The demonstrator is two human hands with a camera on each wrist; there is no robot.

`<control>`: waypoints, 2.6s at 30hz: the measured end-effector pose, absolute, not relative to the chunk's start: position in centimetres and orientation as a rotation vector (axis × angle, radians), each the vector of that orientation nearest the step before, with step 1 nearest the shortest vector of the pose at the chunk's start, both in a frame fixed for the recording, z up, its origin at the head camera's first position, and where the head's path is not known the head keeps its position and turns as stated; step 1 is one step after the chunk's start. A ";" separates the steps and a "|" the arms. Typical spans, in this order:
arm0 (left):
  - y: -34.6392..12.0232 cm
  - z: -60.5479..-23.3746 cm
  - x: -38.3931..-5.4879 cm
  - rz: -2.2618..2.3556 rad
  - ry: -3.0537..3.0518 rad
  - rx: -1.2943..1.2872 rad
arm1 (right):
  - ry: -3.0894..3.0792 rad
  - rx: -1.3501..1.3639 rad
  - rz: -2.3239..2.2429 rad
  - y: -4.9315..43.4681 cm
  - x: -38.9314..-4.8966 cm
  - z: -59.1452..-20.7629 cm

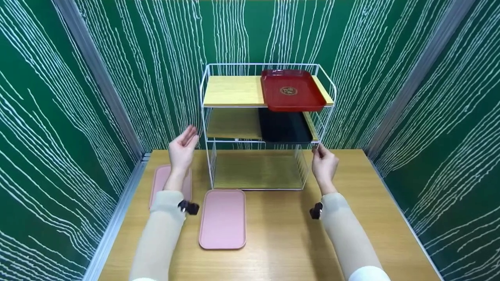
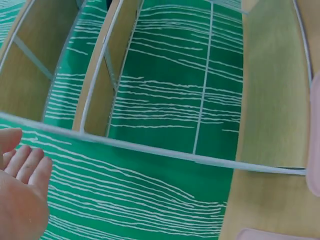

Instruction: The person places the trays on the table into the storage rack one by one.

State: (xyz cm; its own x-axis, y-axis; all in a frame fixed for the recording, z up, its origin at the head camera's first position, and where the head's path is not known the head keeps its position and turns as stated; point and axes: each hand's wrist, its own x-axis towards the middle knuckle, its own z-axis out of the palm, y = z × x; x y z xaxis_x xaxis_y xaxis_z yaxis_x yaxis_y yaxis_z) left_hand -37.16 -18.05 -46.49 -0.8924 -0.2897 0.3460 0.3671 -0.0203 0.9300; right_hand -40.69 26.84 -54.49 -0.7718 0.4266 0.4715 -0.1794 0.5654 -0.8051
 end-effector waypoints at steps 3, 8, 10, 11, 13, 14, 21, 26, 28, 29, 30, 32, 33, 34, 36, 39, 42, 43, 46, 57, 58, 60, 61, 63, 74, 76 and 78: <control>-19.0 -48.1 -35.8 -2.022 -1.885 -0.061 | -2.153 -0.189 1.207 27.1 -40.5 -54.6; -20.9 -51.1 -33.5 -2.078 -2.130 -0.029 | -2.133 -0.174 1.196 27.3 -40.5 -54.7; -21.7 -52.6 -32.7 -2.076 -2.209 0.009 | -2.131 -0.170 1.186 27.3 -40.7 -54.6; -22.1 -53.4 -32.4 -2.073 -2.236 0.037 | -2.132 -0.170 1.187 27.3 -40.7 -54.6; -22.9 -55.3 -31.6 -2.031 -2.295 0.085 | -2.133 -0.165 1.194 27.2 -40.8 -54.7; -23.2 -56.3 -31.1 -2.013 -2.317 0.112 | -2.135 -0.163 1.195 27.1 -40.8 -54.7; -24.0 -63.2 -27.1 -2.121 -2.252 0.287 | -2.147 -0.143 1.164 27.1 -40.7 -54.9; -23.5 -66.3 -24.9 -2.133 -2.229 0.269 | -2.159 -0.145 1.166 27.1 -40.6 -55.0; -23.2 -66.9 -24.4 -2.143 -2.215 0.265 | -2.159 -0.151 1.179 27.2 -40.6 -55.0; -23.1 -67.1 -24.3 -2.149 -2.211 0.284 | -2.159 -0.155 1.186 27.2 -40.7 -54.9; -22.9 -67.3 -24.1 -2.157 -2.209 0.293 | -2.159 -0.157 1.190 27.3 -40.7 -54.9; -22.7 -67.8 -23.7 -2.169 -2.216 0.311 | -2.159 -0.161 1.190 27.3 -40.7 -54.9; -22.6 -68.0 -23.5 -2.175 -2.221 0.327 | -2.156 -0.160 1.195 27.3 -40.7 -54.9; -22.5 -68.2 -23.4 -2.187 -2.222 0.339 | -2.154 -0.159 1.196 27.3 -40.7 -54.9; -22.3 -68.6 -23.1 -2.206 -2.218 0.352 | -2.147 -0.147 1.203 27.3 -40.7 -54.8; -21.9 -69.0 -22.8 -2.216 -2.207 0.360 | -2.142 -0.135 1.218 27.2 -40.7 -54.7; -21.5 -69.4 -22.6 -2.221 -2.202 0.335 | -2.146 -0.134 1.218 27.2 -40.6 -54.6; -21.3 -69.6 -22.6 -2.229 -2.199 0.333 | -2.148 -0.137 1.212 27.2 -40.6 -54.6; -20.8 -70.2 -22.5 -2.266 -2.175 0.316 | -2.143 -0.138 1.200 27.2 -40.6 -54.7; -19.8 -70.8 -21.9 -2.152 -2.238 0.250 | -2.096 -0.096 1.136 27.0 -40.7 -55.2; -19.7 -70.8 -21.8 -2.148 -2.240 0.253 | -2.094 -0.095 1.140 27.0 -40.7 -55.2; -19.5 -71.0 -21.8 -2.141 -2.239 0.273 | -2.096 -0.095 1.146 27.0 -40.6 -55.2; -19.4 -71.1 -21.7 -2.136 -2.237 0.287 | -2.099 -0.096 1.150 27.0 -40.6 -55.2; -19.3 -71.1 -21.6 -2.115 -2.247 0.302 | -2.109 -0.105 1.157 27.0 -40.5 -55.2; -18.5 -70.8 -21.5 -2.076 -2.273 0.377 | -2.136 -0.153 1.163 27.1 -40.2 -55.1; -18.4 -70.8 -21.5 -2.063 -2.281 0.381 | -2.133 -0.151 1.157 27.1 -40.2 -55.1; -18.3 -70.8 -21.6 -2.043 -2.289 0.403 | -2.128 -0.141 1.146 27.0 -40.3 -55.1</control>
